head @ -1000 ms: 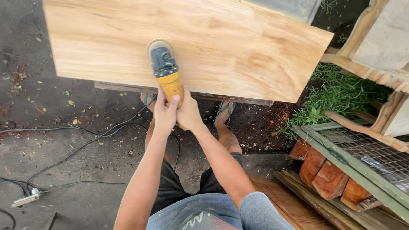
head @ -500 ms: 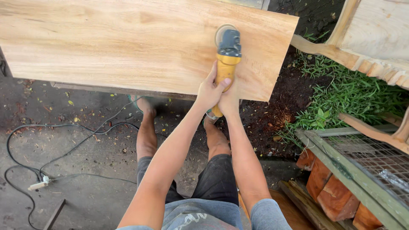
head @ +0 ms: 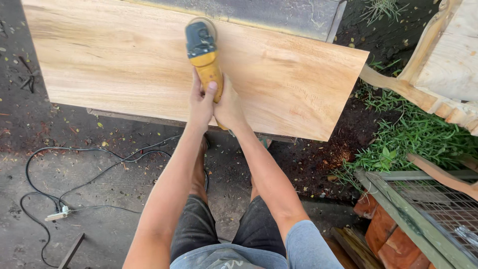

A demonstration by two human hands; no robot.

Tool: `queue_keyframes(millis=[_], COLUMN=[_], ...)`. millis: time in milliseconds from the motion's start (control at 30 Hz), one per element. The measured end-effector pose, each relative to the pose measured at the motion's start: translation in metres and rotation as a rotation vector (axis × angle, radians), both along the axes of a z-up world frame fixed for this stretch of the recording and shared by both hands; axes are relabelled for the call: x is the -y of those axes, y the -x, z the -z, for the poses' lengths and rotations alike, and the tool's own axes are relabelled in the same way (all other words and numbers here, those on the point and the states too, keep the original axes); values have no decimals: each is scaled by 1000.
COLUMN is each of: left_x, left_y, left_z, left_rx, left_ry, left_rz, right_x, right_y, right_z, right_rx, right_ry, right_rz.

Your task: The person uses an orbital sander to smooth the surface of a large wooden plank resting on a metal stand. They then pick up a long, thin wooden strip and sand it along its length and edges.

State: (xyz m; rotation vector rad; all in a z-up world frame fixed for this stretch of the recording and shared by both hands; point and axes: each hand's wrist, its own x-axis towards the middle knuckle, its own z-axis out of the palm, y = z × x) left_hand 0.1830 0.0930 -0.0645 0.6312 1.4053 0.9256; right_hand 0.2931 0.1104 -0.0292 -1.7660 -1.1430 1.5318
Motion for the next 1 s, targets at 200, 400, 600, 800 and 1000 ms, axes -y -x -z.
queue_keyframes(millis=[200, 400, 600, 800, 1000], left_x=[1, 7, 9, -7, 4], left_y=[-21, -112, -159, -126, -118], left_z=[8, -3, -6, -5, 16], left_rx=[34, 98, -174, -73, -117], left_ry=[40, 66, 258, -21, 94], left_rz=[70, 153, 414, 165, 162], right_x=[6, 27, 47, 16, 11], right_y=[-13, -88, -137, -107, -116], right_z=[-4, -1, 10, 9, 4], right_rx=[51, 136, 125, 35, 75], right_ry=[92, 127, 184, -97, 124], right_rz=[94, 206, 318, 175, 149])
